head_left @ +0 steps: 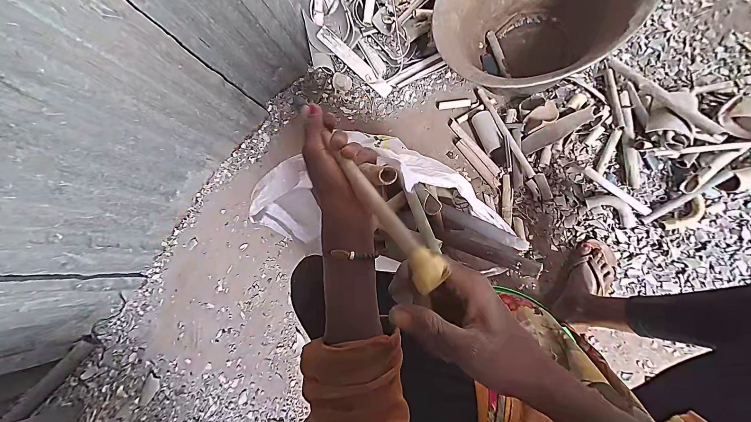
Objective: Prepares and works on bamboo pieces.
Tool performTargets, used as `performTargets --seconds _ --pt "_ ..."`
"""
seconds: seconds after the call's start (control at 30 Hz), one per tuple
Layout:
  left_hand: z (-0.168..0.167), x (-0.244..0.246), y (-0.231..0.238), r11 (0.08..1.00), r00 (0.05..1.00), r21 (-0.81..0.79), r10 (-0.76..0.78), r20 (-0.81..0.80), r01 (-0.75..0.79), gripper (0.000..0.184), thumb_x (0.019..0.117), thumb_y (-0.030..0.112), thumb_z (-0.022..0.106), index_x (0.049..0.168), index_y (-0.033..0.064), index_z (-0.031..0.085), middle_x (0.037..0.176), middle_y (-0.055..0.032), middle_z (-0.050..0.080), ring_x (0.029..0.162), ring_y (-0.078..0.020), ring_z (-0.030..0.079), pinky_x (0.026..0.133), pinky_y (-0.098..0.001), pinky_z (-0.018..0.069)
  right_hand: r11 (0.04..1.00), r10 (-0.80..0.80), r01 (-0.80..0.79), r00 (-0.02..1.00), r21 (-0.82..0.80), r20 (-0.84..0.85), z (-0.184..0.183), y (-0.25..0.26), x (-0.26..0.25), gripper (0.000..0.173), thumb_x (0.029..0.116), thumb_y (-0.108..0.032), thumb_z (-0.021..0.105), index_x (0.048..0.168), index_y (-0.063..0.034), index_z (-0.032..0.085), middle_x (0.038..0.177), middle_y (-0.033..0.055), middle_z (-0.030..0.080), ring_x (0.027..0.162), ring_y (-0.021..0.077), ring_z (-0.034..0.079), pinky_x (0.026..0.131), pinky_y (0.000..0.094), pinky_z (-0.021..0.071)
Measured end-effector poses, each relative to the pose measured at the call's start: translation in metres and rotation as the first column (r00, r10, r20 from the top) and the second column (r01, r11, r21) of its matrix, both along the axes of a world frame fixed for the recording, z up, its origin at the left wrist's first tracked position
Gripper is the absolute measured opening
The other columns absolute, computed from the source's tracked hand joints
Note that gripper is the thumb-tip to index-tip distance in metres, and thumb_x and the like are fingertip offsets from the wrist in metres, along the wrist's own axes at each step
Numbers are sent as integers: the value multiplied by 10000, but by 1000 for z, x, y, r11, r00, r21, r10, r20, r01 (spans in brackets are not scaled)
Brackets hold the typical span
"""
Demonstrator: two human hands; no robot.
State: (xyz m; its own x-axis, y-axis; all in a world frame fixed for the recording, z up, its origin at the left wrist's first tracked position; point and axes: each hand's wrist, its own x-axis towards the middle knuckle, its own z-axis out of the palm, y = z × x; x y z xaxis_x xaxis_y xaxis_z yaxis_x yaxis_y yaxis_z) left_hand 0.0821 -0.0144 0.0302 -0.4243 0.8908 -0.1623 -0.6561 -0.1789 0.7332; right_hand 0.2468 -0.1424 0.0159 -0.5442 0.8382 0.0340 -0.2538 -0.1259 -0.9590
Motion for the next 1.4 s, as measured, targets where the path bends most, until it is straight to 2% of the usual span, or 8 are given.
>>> performTargets --seconds 0.27,0.5,0.7,0.83,0.93,1.1,1.17,1.4 --pt "-1 9 5 996 992 -55 -58 112 64 308 1119 288 343 858 194 477 495 129 374 345 49 373 355 -96 371 977 -92 100 995 190 -49 9 0 19 399 973 -227 694 1196 64 538 806 -60 567 659 -25 540 582 138 494" --pt "-11 24 -5 988 988 21 -152 -29 153 536 1105 528 183 877 185 526 507 105 422 363 10 413 379 -138 405 842 194 -390 864 -373 -465 -8 13 25 407 1071 -444 396 1084 -107 623 867 7 676 795 136 695 733 310 609" --pt "-7 57 -18 955 878 -90 -295 -376 283 656 1023 716 150 1106 280 633 684 67 542 427 -20 437 380 -161 395 806 131 -467 740 -364 -660 -21 9 30 177 1021 -340 611 929 -189 594 719 -64 580 639 68 622 605 233 545" --pt "-13 56 -11 842 822 8 -524 -222 539 449 1111 434 219 909 224 561 567 105 402 433 -1 368 428 -141 346 830 57 -460 631 -315 -773 -15 22 55 228 1027 -373 588 943 -162 609 694 -52 570 619 77 624 602 239 543" --pt "-14 70 -14 772 777 79 -627 -59 630 352 999 159 234 860 208 553 455 112 351 344 25 332 371 -124 302 809 92 -528 549 -258 -831 -7 23 67 235 1012 -389 589 927 -174 633 619 -82 565 541 52 620 523 214 521" --pt "-18 82 -18 710 740 399 -665 105 581 627 1030 679 231 1005 205 641 686 51 514 455 -28 454 399 -155 386 727 129 -652 438 -216 -890 -8 0 45 248 1016 -355 611 861 -166 653 590 -87 595 510 43 640 469 189 519" --pt "-6 78 -18 694 766 497 -637 87 521 731 957 802 215 892 198 621 670 46 511 489 -50 487 424 -180 403 690 88 -693 368 -210 -926 -13 -7 30 215 1024 -339 609 895 -168 632 608 -87 591 522 39 638 481 185 519" --pt "-5 61 -27 672 722 668 -630 287 320 526 1099 494 287 797 146 542 531 57 434 428 -37 449 456 -162 403 602 57 -767 320 -223 -946 -28 -13 2 215 1014 -338 634 873 -176 616 580 -106 556 483 19 596 467 168 497"
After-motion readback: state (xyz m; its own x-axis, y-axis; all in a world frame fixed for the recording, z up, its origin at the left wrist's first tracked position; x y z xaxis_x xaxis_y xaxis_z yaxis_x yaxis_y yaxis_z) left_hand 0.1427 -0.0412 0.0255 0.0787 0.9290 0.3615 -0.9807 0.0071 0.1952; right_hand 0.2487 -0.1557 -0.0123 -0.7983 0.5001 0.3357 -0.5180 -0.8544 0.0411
